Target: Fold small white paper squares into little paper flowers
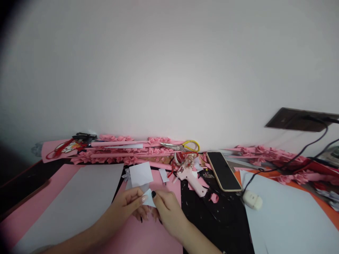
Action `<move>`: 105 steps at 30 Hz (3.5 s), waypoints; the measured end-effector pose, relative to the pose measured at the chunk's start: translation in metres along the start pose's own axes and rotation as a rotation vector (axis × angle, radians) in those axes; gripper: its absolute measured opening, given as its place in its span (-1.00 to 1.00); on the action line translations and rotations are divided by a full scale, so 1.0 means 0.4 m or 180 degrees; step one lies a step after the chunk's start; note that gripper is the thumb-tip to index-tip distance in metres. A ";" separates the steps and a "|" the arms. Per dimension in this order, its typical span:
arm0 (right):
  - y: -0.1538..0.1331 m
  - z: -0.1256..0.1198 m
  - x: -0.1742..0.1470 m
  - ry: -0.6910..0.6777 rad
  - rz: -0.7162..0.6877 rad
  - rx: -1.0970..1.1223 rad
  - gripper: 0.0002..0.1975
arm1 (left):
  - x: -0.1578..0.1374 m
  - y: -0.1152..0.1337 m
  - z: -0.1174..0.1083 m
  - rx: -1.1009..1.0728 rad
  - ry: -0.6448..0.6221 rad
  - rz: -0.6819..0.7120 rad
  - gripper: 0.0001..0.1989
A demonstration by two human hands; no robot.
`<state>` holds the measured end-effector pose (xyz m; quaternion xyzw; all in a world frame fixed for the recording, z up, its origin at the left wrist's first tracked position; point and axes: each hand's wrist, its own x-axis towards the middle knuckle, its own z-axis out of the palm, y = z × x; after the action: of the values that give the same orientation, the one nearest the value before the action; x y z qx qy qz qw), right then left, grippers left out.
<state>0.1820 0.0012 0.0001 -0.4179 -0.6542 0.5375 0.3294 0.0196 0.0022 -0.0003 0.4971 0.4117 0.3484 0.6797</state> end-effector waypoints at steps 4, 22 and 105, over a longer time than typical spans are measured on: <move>-0.001 0.000 0.004 0.0064 0.0017 -0.0179 -0.54 | -0.001 -0.004 -0.001 -0.0027 0.0046 -0.0066 -0.71; -0.001 -0.013 0.008 0.0154 -0.0291 -0.0336 -0.57 | -0.001 -0.003 -0.009 0.0167 -0.0072 0.0215 -0.78; -0.032 -0.017 -0.013 0.0694 -0.1814 -0.3052 -0.57 | 0.000 -0.012 0.001 -0.0385 0.0122 -0.0450 -0.62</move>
<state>0.1876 -0.0017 0.0143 -0.3808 -0.8742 0.0241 0.3004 0.0201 0.0009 -0.0047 0.4180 0.4369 0.3333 0.7234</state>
